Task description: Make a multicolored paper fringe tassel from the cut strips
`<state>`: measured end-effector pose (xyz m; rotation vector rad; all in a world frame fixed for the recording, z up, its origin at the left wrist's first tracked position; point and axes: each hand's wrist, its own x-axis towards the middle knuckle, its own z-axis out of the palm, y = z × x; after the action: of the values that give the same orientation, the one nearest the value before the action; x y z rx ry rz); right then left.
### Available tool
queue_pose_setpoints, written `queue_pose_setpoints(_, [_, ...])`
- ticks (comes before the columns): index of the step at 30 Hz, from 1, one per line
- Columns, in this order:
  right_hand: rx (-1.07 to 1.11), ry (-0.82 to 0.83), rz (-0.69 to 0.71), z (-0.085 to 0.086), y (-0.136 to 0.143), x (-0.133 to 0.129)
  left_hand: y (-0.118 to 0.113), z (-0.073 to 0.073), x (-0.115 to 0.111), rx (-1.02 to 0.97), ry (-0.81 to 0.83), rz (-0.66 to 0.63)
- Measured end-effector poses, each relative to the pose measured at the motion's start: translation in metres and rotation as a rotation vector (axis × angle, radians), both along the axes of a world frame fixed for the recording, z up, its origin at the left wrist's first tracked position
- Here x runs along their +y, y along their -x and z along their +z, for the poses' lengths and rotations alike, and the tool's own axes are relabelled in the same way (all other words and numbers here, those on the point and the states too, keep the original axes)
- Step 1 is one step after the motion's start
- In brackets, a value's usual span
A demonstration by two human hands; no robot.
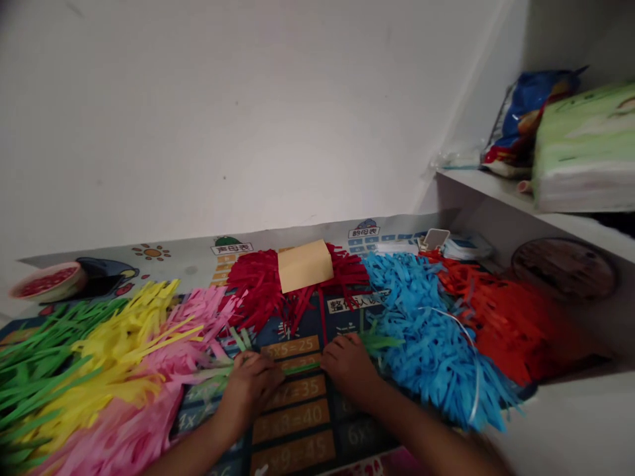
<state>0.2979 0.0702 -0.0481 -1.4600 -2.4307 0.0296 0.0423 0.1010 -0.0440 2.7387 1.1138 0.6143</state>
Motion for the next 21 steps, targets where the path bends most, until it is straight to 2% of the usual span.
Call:
queue_pose_setpoints(2, [0.021, 0.038, -0.057, 0.005, -0.002, 0.003, 0.000, 0.003, 0.003, -0.079, 0.115, 0.045])
queue_pose_setpoints(4, [0.033, 0.073, -0.101, 0.010, 0.000, 0.006, -0.005, 0.008, 0.005, -0.060, 0.175, 0.101])
queue_pose_setpoints(7, [0.028, 0.095, -0.144, 0.015, 0.004, 0.011, -0.016, 0.013, 0.006, 0.098, 0.131, 0.194])
queue_pose_setpoints(9, [0.014, 0.092, -0.110, 0.017, 0.005, 0.013, -0.022, 0.014, 0.006, 0.166, 0.092, 0.217])
queue_pose_setpoints(12, [-0.036, 0.068, 0.055, 0.018, 0.002, 0.013, -0.025, 0.011, 0.004, 0.234, 0.026, 0.058])
queue_pose_setpoints(15, [-0.170, -0.055, 0.219, 0.016, 0.001, 0.011, -0.029, 0.006, 0.001, 0.323, -0.086, -0.136])
queue_pose_setpoints(18, [-0.249, -0.131, 0.271, 0.012, 0.006, 0.013, -0.039, -0.002, 0.004, 0.320, -0.135, -0.142])
queue_pose_setpoints(21, [-0.213, -0.110, 0.218, 0.014, 0.014, 0.016, -0.048, -0.008, 0.013, 0.274, -0.175, -0.119])
